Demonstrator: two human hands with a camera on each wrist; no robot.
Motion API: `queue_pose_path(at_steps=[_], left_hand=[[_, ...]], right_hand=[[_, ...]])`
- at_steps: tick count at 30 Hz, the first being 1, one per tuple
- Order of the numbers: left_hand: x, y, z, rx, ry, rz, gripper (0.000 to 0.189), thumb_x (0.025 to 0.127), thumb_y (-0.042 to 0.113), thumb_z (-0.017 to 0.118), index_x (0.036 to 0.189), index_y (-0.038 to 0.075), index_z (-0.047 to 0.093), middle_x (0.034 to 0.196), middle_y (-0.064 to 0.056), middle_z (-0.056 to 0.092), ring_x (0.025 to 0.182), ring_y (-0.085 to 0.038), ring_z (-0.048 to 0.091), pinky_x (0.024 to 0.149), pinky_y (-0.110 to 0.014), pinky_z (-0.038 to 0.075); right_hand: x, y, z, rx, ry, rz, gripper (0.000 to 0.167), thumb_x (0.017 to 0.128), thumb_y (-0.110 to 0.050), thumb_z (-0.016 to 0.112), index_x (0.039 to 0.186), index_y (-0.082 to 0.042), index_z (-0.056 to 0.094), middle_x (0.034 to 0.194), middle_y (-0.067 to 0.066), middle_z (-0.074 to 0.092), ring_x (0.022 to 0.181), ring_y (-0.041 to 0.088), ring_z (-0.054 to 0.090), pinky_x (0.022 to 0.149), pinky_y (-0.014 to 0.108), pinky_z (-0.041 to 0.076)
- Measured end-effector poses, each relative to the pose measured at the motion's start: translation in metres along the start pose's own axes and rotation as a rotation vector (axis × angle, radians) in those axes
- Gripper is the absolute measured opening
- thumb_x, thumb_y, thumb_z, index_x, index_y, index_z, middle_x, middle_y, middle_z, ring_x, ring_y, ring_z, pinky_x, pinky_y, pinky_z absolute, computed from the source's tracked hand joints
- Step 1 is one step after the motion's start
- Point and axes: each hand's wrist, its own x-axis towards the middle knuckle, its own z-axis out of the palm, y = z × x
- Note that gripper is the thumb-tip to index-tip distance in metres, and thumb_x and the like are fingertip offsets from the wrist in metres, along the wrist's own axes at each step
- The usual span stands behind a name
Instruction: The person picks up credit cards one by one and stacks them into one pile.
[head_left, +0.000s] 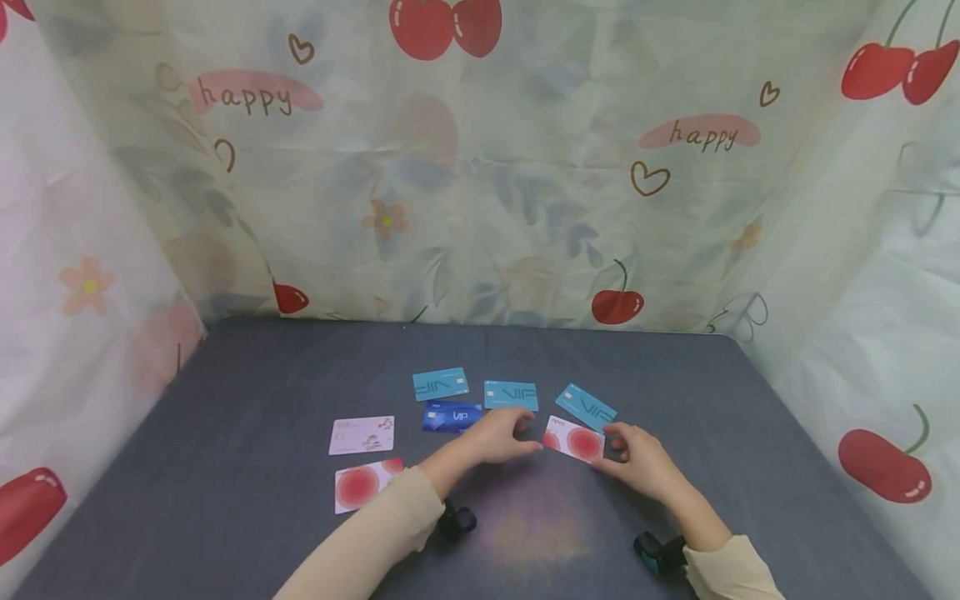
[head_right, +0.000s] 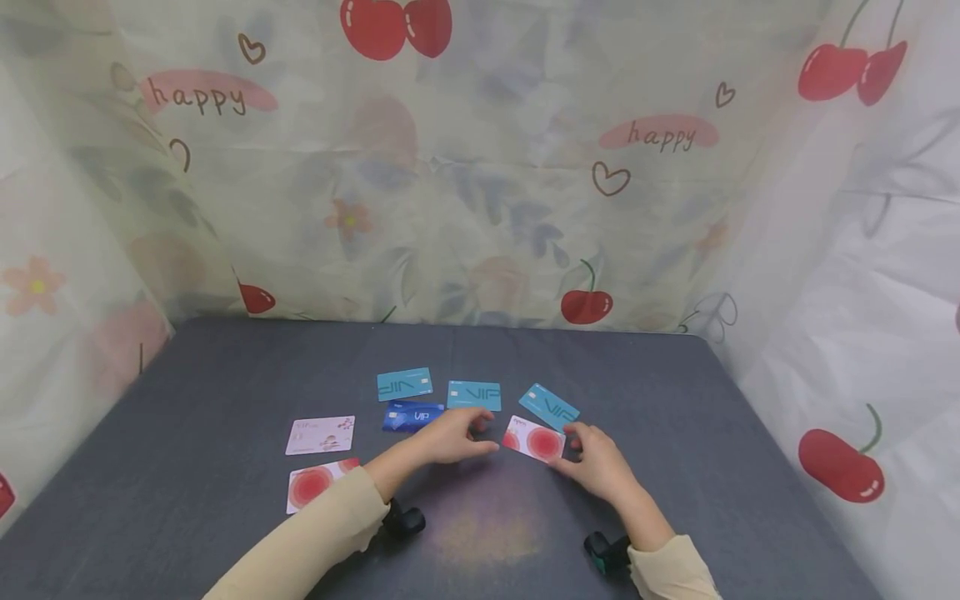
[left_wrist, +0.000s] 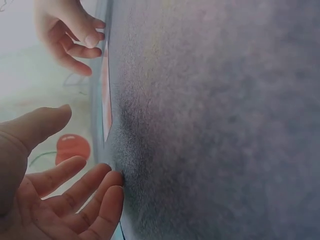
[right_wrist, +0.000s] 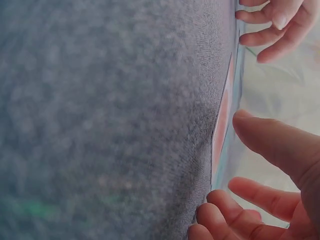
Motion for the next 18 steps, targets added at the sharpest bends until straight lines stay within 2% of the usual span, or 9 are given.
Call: queue_pose_path(at_steps=[10, 18], left_hand=[[0.016, 0.008, 0.007, 0.07, -0.011, -0.013, 0.049, 0.08, 0.028, 0.07, 0.122, 0.006, 0.057, 0.108, -0.012, 0.063, 0.1, -0.021, 0.06, 0.086, -0.033, 0.048], [0.023, 0.015, 0.013, 0.098, 0.0, -0.07, 0.053, 0.078, 0.027, 0.074, 0.124, 0.009, 0.056, 0.119, -0.01, 0.059, 0.108, -0.021, 0.055, 0.094, -0.034, 0.046]], right_hand=[[0.003, -0.002, 0.0, 0.011, -0.026, 0.048, 0.051, 0.073, -0.024, 0.078, 0.111, 0.002, 0.058, 0.087, 0.008, 0.058, 0.071, 0.015, 0.047, 0.062, 0.026, 0.042], [0.004, -0.003, 0.0, 0.02, -0.04, 0.061, 0.052, 0.07, -0.025, 0.08, 0.109, 0.002, 0.057, 0.086, 0.008, 0.056, 0.071, 0.016, 0.048, 0.063, 0.027, 0.042]])
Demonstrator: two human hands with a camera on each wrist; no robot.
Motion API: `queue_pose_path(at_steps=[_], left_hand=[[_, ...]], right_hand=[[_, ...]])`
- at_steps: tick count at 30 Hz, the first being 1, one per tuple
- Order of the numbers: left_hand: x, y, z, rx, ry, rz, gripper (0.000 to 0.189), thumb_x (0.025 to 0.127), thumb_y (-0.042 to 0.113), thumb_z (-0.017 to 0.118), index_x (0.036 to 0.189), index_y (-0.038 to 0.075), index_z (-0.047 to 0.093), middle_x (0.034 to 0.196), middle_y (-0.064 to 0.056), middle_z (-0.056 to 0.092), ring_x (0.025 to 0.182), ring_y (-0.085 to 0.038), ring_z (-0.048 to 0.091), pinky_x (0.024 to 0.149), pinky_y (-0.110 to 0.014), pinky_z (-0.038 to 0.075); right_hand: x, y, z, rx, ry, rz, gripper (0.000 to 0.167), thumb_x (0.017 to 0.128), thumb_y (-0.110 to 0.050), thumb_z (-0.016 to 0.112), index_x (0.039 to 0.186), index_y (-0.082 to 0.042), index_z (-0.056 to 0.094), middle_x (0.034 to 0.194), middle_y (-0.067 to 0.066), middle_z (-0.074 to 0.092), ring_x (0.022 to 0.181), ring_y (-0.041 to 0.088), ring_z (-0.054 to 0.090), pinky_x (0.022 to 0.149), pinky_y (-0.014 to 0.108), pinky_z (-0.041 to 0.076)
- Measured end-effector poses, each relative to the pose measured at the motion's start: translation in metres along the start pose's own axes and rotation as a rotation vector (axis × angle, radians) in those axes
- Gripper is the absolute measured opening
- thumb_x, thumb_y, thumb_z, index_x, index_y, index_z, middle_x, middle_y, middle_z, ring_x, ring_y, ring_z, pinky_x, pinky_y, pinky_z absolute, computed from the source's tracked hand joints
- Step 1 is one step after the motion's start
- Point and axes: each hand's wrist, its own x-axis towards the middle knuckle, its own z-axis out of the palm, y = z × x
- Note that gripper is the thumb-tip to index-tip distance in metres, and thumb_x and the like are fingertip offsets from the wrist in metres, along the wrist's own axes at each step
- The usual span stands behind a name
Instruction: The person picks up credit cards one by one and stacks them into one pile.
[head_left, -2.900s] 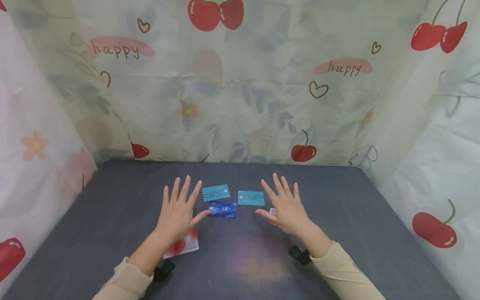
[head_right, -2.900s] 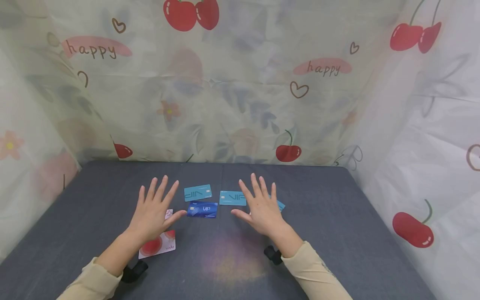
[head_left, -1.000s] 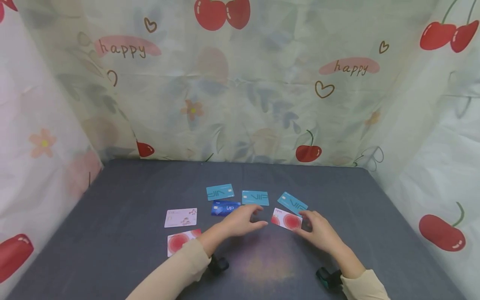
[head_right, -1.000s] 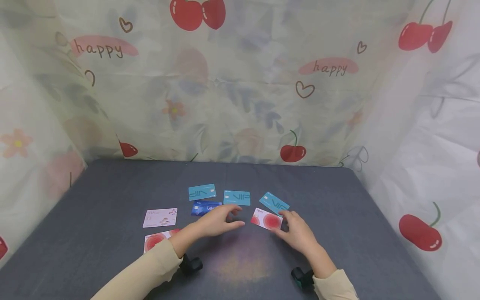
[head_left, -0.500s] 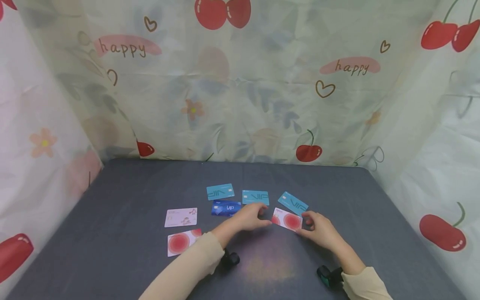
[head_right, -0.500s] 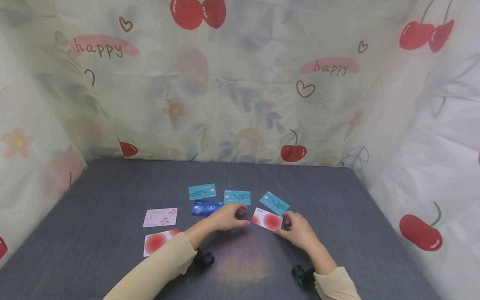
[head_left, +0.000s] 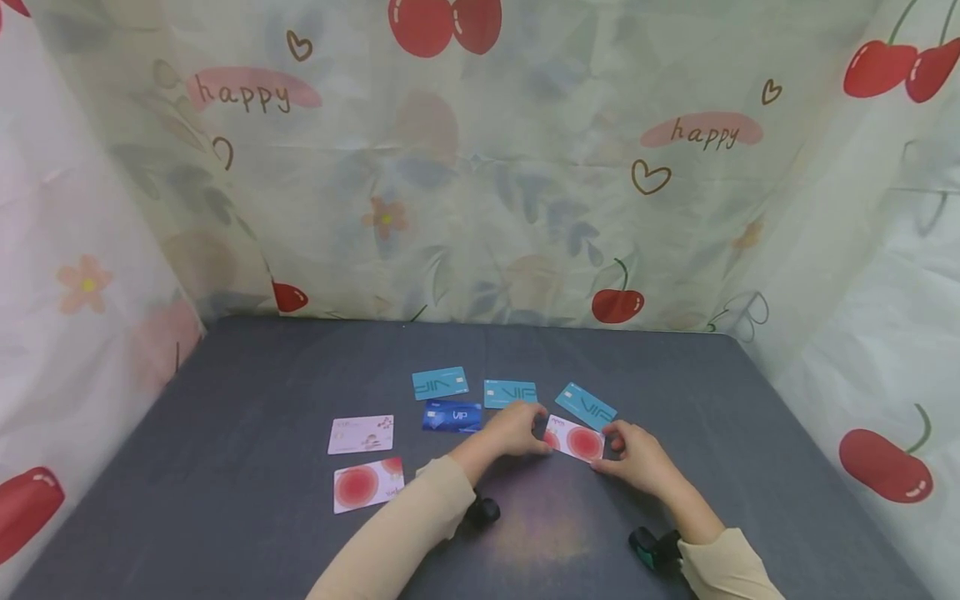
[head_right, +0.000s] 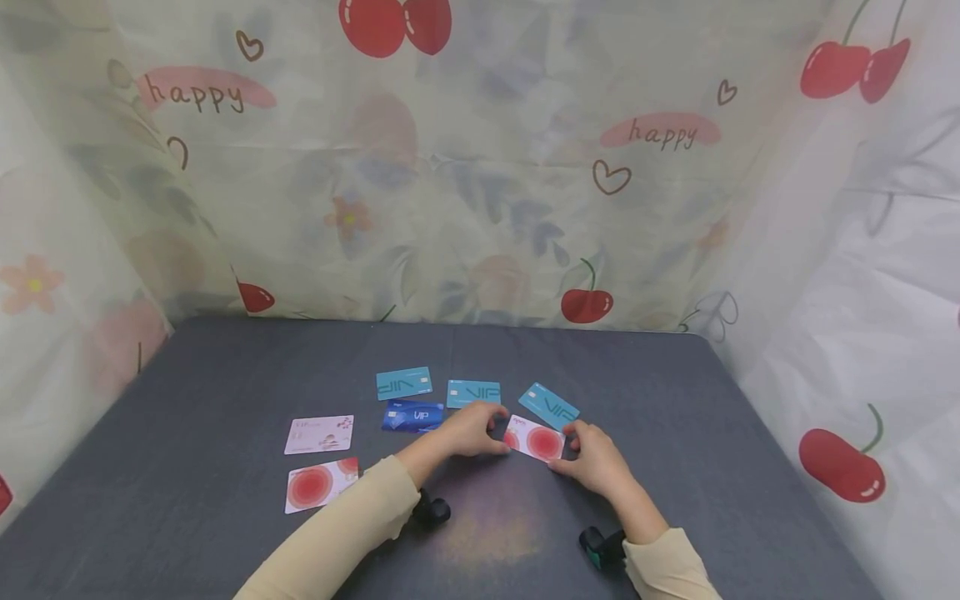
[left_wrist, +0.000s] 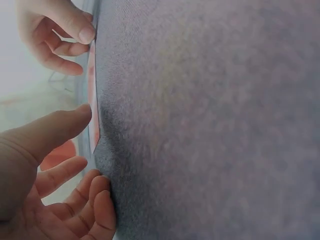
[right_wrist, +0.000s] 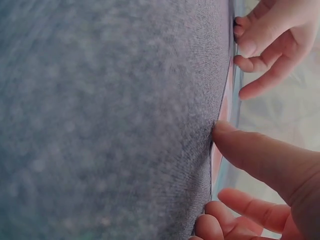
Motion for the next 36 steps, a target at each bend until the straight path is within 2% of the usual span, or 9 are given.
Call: queue_pose_path(at_steps=[7, 13, 20, 26, 33, 36], left_hand=[[0.006, 0.003, 0.002, 0.03, 0.019, -0.026, 0.056, 0.076, 0.027, 0.076, 0.125, 0.01, 0.056, 0.124, -0.009, 0.059, 0.115, -0.022, 0.054, 0.099, -0.035, 0.043], [0.007, 0.005, 0.002, 0.066, 0.022, -0.044, 0.056, 0.075, 0.029, 0.076, 0.125, 0.013, 0.057, 0.125, -0.009, 0.059, 0.117, -0.022, 0.054, 0.096, -0.035, 0.044], [0.008, 0.007, 0.003, 0.046, 0.012, -0.059, 0.052, 0.076, 0.027, 0.075, 0.124, 0.014, 0.059, 0.125, -0.009, 0.059, 0.116, -0.023, 0.053, 0.095, -0.039, 0.045], [0.008, 0.008, 0.003, 0.054, 0.016, -0.061, 0.05, 0.076, 0.025, 0.075, 0.122, 0.015, 0.06, 0.124, -0.008, 0.06, 0.113, -0.022, 0.055, 0.094, -0.035, 0.045], [0.006, 0.011, 0.004, -0.007, 0.007, -0.068, 0.048, 0.078, 0.02, 0.074, 0.123, 0.012, 0.059, 0.124, -0.01, 0.059, 0.108, -0.023, 0.054, 0.096, -0.038, 0.045], [0.006, 0.011, 0.003, -0.015, 0.01, -0.071, 0.047, 0.078, 0.018, 0.074, 0.122, 0.01, 0.059, 0.121, -0.011, 0.06, 0.101, -0.022, 0.055, 0.093, -0.037, 0.046]], right_hand=[[0.002, 0.0, -0.001, 0.011, -0.02, 0.021, 0.051, 0.07, -0.024, 0.08, 0.108, 0.002, 0.057, 0.085, 0.009, 0.056, 0.07, 0.016, 0.048, 0.062, 0.028, 0.042], [0.003, -0.001, -0.002, 0.019, -0.035, 0.02, 0.051, 0.071, -0.024, 0.079, 0.107, 0.003, 0.057, 0.085, 0.011, 0.057, 0.071, 0.017, 0.049, 0.062, 0.028, 0.042], [0.004, -0.001, -0.002, 0.014, -0.044, 0.053, 0.051, 0.07, -0.025, 0.08, 0.107, 0.002, 0.056, 0.087, 0.01, 0.057, 0.075, 0.019, 0.05, 0.065, 0.03, 0.043], [0.004, -0.002, -0.002, 0.012, -0.054, 0.072, 0.052, 0.07, -0.025, 0.08, 0.107, 0.003, 0.055, 0.089, 0.011, 0.058, 0.077, 0.02, 0.051, 0.067, 0.032, 0.044], [0.004, -0.005, -0.003, 0.031, -0.06, 0.083, 0.053, 0.07, -0.024, 0.08, 0.106, 0.004, 0.053, 0.089, 0.012, 0.057, 0.077, 0.02, 0.051, 0.068, 0.033, 0.044], [0.004, -0.005, -0.003, 0.039, -0.057, 0.078, 0.053, 0.07, -0.023, 0.081, 0.106, 0.003, 0.052, 0.089, 0.012, 0.057, 0.076, 0.02, 0.051, 0.067, 0.032, 0.044]])
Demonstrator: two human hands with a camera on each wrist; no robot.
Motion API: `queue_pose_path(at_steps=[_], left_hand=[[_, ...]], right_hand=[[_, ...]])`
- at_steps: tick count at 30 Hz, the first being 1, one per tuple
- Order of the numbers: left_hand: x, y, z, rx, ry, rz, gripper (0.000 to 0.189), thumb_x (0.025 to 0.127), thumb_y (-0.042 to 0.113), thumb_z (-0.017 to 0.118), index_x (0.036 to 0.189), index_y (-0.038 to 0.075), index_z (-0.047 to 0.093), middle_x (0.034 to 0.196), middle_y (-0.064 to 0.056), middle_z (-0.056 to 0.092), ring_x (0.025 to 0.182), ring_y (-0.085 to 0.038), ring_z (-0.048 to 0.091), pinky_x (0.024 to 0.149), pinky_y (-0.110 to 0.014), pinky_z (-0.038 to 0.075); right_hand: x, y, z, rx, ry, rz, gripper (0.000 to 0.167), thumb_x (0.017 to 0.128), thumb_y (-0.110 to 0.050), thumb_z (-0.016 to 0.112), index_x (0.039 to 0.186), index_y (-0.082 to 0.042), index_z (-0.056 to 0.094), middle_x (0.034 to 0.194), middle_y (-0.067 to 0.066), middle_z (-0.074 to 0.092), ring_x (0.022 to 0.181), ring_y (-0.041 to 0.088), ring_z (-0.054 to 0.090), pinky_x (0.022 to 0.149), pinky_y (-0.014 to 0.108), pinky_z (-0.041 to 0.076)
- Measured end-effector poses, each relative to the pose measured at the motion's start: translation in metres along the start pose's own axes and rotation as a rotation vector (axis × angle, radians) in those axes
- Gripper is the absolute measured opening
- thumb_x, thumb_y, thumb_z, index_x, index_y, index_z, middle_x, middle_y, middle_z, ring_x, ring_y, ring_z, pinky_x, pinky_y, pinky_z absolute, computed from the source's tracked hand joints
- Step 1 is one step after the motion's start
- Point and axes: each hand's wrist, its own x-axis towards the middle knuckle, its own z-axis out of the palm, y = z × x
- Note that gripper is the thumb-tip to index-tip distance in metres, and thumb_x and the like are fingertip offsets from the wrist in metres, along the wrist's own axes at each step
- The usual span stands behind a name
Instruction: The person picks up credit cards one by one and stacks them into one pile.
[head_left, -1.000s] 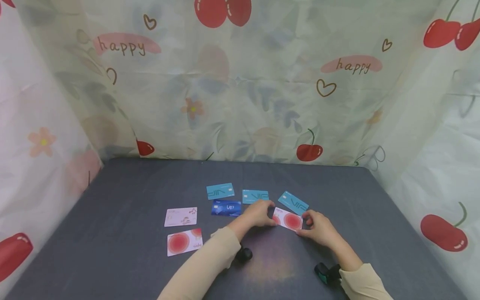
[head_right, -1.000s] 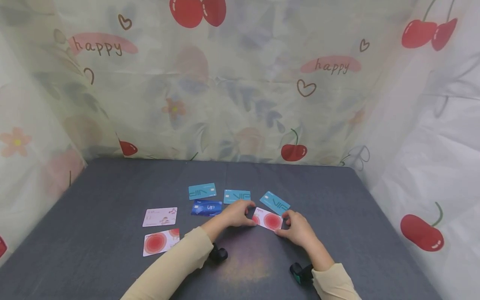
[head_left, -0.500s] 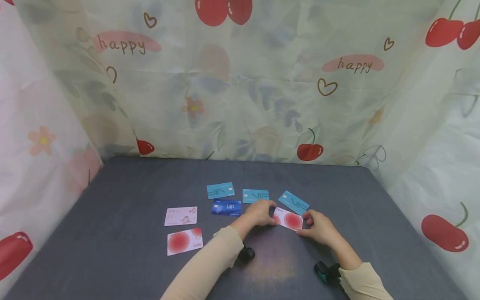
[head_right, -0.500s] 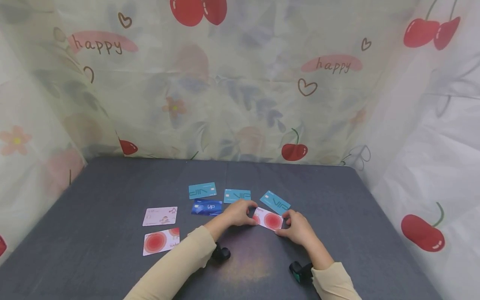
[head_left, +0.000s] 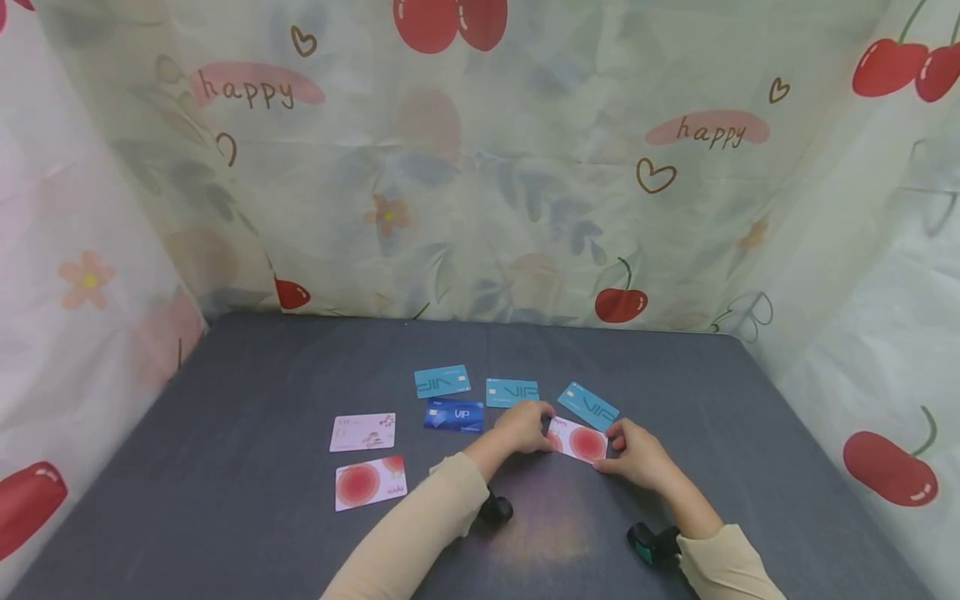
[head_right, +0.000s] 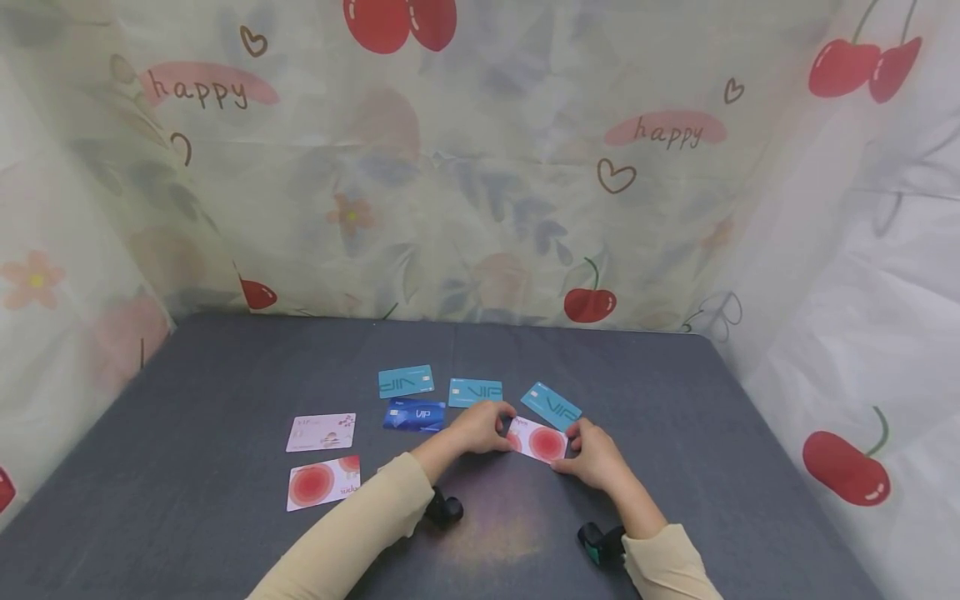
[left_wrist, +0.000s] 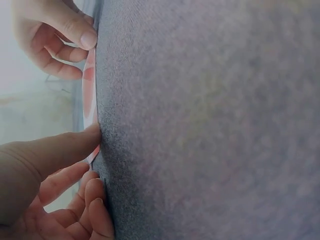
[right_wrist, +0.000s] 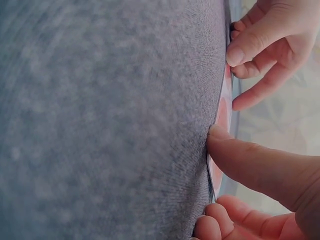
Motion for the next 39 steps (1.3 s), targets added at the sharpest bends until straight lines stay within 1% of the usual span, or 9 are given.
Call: queue_pose_path(at_steps=[3, 7, 11, 14, 21, 25, 27, 33, 39], left_hand=[[0.0, 0.0, -0.001, 0.001, 0.001, 0.0, 0.046, 0.077, 0.017, 0.074, 0.12, 0.01, 0.059, 0.112, -0.01, 0.063, 0.093, -0.02, 0.055, 0.085, -0.033, 0.047], [0.0, 0.001, -0.002, 0.005, 0.007, 0.003, 0.045, 0.076, 0.015, 0.075, 0.117, 0.009, 0.059, 0.098, -0.008, 0.063, 0.083, -0.016, 0.054, 0.075, -0.027, 0.046], [-0.001, 0.002, -0.003, -0.015, 0.007, -0.004, 0.045, 0.074, 0.013, 0.076, 0.115, 0.008, 0.059, 0.093, -0.007, 0.064, 0.079, -0.015, 0.055, 0.069, -0.025, 0.044], [-0.002, 0.003, -0.004, -0.045, 0.002, -0.01, 0.045, 0.074, 0.012, 0.077, 0.115, 0.006, 0.059, 0.094, -0.009, 0.066, 0.078, -0.016, 0.056, 0.069, -0.025, 0.045], [-0.003, 0.002, -0.006, -0.079, -0.008, 0.022, 0.048, 0.071, 0.011, 0.078, 0.113, 0.002, 0.058, 0.095, -0.011, 0.069, 0.083, -0.019, 0.064, 0.072, -0.025, 0.047], [-0.003, 0.001, -0.007, -0.131, -0.024, -0.005, 0.048, 0.073, 0.012, 0.077, 0.116, 0.003, 0.057, 0.095, -0.01, 0.069, 0.079, -0.018, 0.061, 0.069, -0.024, 0.047], [-0.004, 0.0, -0.008, -0.158, -0.025, -0.01, 0.047, 0.074, 0.012, 0.076, 0.116, 0.003, 0.057, 0.095, -0.01, 0.068, 0.078, -0.017, 0.06, 0.067, -0.024, 0.046], [-0.006, -0.005, -0.01, -0.234, -0.005, 0.018, 0.047, 0.073, 0.01, 0.076, 0.115, 0.001, 0.056, 0.092, -0.011, 0.068, 0.075, -0.015, 0.057, 0.066, -0.025, 0.046], [-0.009, -0.011, -0.016, -0.295, 0.002, 0.034, 0.05, 0.075, 0.014, 0.076, 0.118, 0.002, 0.055, 0.092, -0.01, 0.067, 0.075, -0.014, 0.056, 0.069, -0.026, 0.047]], right_hand=[[-0.001, 0.0, 0.0, 0.014, 0.0, 0.004, 0.053, 0.07, -0.021, 0.08, 0.106, 0.003, 0.05, 0.089, 0.013, 0.057, 0.076, 0.02, 0.052, 0.066, 0.032, 0.045], [-0.001, -0.001, 0.001, 0.041, -0.005, 0.013, 0.053, 0.071, -0.019, 0.08, 0.107, 0.003, 0.048, 0.089, 0.012, 0.058, 0.075, 0.019, 0.052, 0.066, 0.032, 0.046], [0.0, -0.001, 0.001, 0.061, -0.002, 0.007, 0.054, 0.071, -0.018, 0.08, 0.108, 0.003, 0.047, 0.088, 0.012, 0.059, 0.074, 0.017, 0.052, 0.065, 0.031, 0.046], [0.0, -0.001, 0.002, 0.067, 0.002, 0.006, 0.055, 0.07, -0.018, 0.081, 0.107, 0.003, 0.046, 0.086, 0.011, 0.059, 0.072, 0.017, 0.052, 0.064, 0.03, 0.045], [0.0, -0.002, 0.003, 0.09, -0.003, 0.037, 0.056, 0.07, -0.017, 0.081, 0.109, 0.002, 0.046, 0.085, 0.01, 0.059, 0.07, 0.017, 0.052, 0.063, 0.029, 0.047], [-0.001, -0.005, 0.002, 0.107, -0.001, 0.028, 0.057, 0.07, -0.016, 0.081, 0.11, 0.002, 0.045, 0.085, 0.01, 0.059, 0.068, 0.016, 0.052, 0.061, 0.027, 0.044], [-0.001, -0.006, 0.0, 0.114, -0.004, 0.024, 0.057, 0.07, -0.016, 0.08, 0.111, 0.002, 0.045, 0.085, 0.01, 0.059, 0.068, 0.015, 0.052, 0.061, 0.027, 0.045], [-0.001, -0.011, -0.005, 0.136, 0.006, 0.014, 0.056, 0.072, -0.015, 0.079, 0.112, 0.002, 0.044, 0.086, 0.01, 0.059, 0.068, 0.013, 0.055, 0.064, 0.028, 0.05], [0.0, -0.016, -0.007, 0.171, 0.015, -0.023, 0.056, 0.072, -0.012, 0.079, 0.112, 0.003, 0.043, 0.086, 0.011, 0.061, 0.068, 0.013, 0.059, 0.064, 0.027, 0.05]])
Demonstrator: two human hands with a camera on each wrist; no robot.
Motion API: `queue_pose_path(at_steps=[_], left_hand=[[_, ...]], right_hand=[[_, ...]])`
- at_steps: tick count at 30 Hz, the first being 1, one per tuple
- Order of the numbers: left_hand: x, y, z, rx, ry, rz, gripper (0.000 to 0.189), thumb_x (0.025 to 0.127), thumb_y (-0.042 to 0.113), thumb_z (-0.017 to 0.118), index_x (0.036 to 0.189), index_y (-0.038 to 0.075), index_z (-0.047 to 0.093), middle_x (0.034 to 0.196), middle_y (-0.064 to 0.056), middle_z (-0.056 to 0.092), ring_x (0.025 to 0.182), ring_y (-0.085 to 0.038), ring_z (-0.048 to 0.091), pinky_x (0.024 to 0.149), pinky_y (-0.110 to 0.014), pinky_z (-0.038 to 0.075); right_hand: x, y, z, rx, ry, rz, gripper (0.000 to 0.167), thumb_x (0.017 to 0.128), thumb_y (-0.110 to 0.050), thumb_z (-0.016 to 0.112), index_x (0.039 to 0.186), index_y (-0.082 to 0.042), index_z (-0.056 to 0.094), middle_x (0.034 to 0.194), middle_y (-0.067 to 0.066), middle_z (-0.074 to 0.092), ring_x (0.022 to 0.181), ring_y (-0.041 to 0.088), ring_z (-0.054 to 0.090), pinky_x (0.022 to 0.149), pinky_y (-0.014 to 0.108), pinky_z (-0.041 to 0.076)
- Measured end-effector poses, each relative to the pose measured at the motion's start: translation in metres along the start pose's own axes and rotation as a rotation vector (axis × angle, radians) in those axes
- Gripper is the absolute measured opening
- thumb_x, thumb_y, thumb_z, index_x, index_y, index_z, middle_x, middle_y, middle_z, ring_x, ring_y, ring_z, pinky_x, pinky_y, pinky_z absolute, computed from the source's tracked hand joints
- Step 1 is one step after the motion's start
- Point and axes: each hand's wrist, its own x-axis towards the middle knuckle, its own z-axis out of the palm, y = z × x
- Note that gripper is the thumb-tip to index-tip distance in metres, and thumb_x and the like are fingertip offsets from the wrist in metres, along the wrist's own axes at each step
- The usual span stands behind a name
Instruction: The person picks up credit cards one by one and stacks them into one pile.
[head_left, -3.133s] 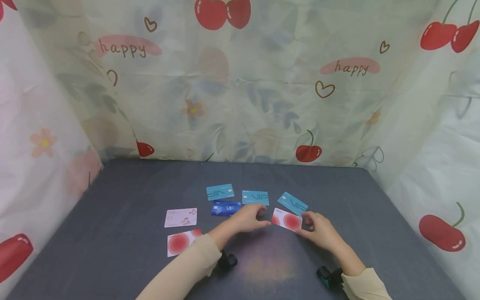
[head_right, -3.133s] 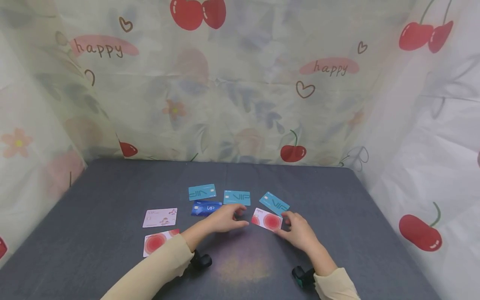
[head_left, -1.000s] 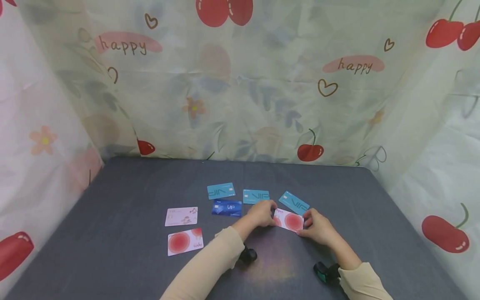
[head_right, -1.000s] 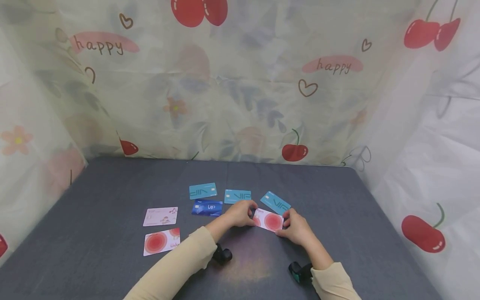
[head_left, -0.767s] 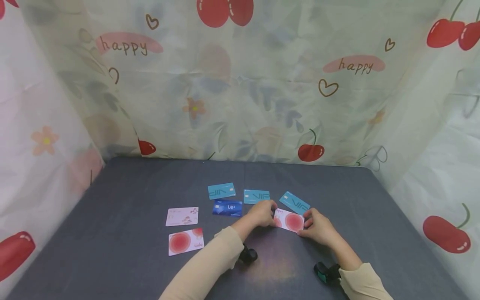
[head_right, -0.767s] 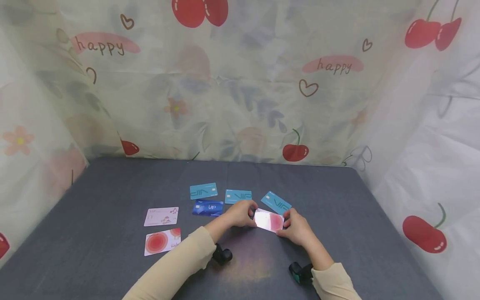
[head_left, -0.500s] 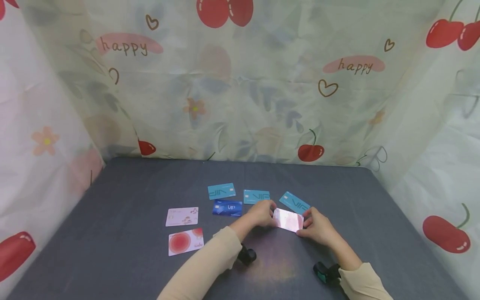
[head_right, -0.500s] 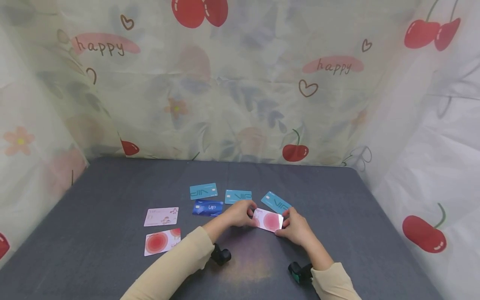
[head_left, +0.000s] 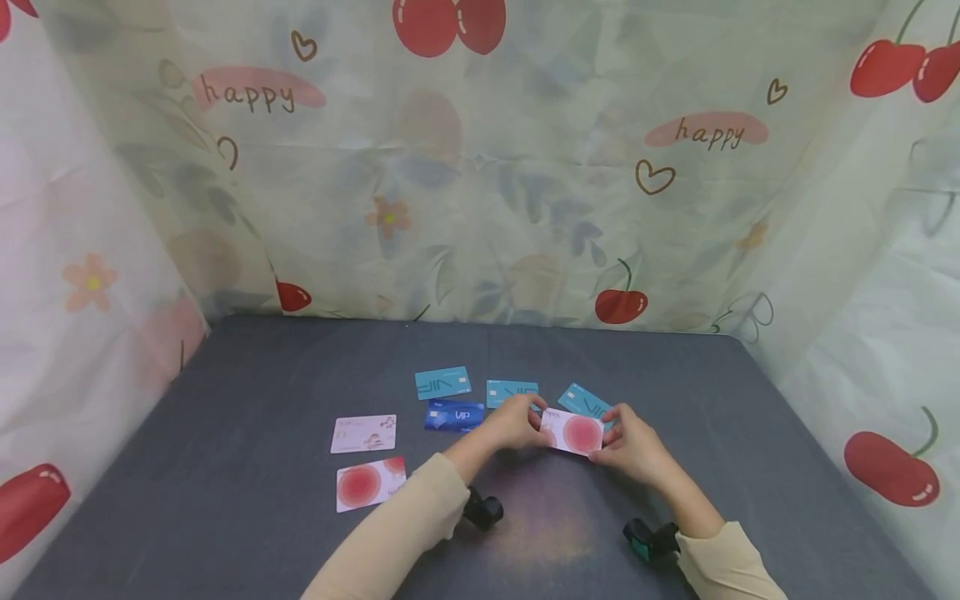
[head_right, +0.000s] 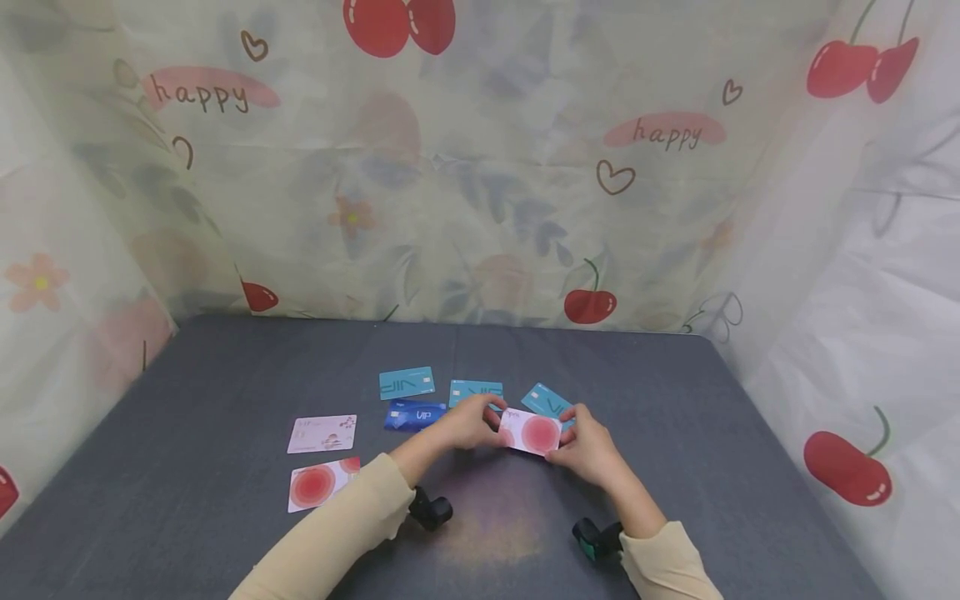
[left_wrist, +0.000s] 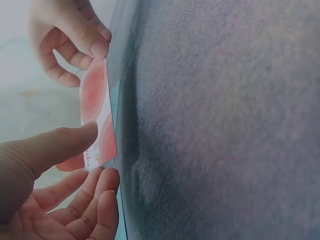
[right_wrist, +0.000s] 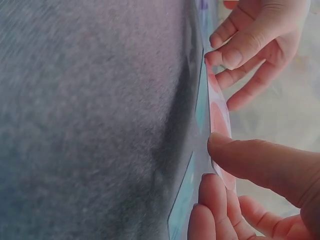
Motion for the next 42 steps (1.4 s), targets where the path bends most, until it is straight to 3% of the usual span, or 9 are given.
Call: queue_pose_path(at_steps=[11, 19, 28, 42], left_hand=[[-0.006, -0.003, -0.013, -0.093, 0.032, 0.019, 0.053, 0.074, 0.011, 0.076, 0.121, 0.0, 0.053, 0.098, -0.015, 0.067, 0.08, -0.018, 0.059, 0.068, -0.025, 0.046], [-0.011, -0.002, -0.02, -0.098, 0.07, 0.035, 0.053, 0.073, 0.01, 0.075, 0.121, 0.002, 0.053, 0.101, -0.015, 0.064, 0.081, -0.019, 0.06, 0.067, -0.026, 0.046], [-0.02, -0.004, -0.03, -0.185, 0.08, 0.016, 0.052, 0.075, 0.008, 0.075, 0.12, 0.002, 0.051, 0.102, -0.015, 0.059, 0.085, -0.023, 0.065, 0.069, -0.029, 0.051], [-0.034, -0.018, -0.039, -0.25, 0.092, 0.039, 0.054, 0.075, 0.004, 0.073, 0.123, 0.004, 0.049, 0.098, -0.012, 0.056, 0.077, -0.016, 0.064, 0.063, -0.026, 0.05]], right_hand=[[0.003, -0.01, -0.001, 0.024, 0.005, -0.042, 0.056, 0.073, -0.013, 0.078, 0.114, 0.002, 0.042, 0.088, 0.011, 0.059, 0.07, 0.012, 0.059, 0.066, 0.027, 0.052], [0.004, -0.02, -0.004, 0.032, 0.006, -0.058, 0.058, 0.074, -0.014, 0.077, 0.118, 0.001, 0.041, 0.092, 0.012, 0.056, 0.074, 0.013, 0.059, 0.067, 0.027, 0.053], [0.002, -0.031, -0.003, 0.043, 0.017, -0.112, 0.058, 0.074, -0.012, 0.077, 0.119, 0.002, 0.043, 0.092, 0.011, 0.056, 0.076, 0.014, 0.061, 0.066, 0.028, 0.052], [0.001, -0.042, 0.005, 0.086, -0.011, -0.189, 0.057, 0.073, -0.007, 0.077, 0.119, 0.004, 0.045, 0.091, 0.012, 0.057, 0.077, 0.017, 0.065, 0.071, 0.032, 0.055]])
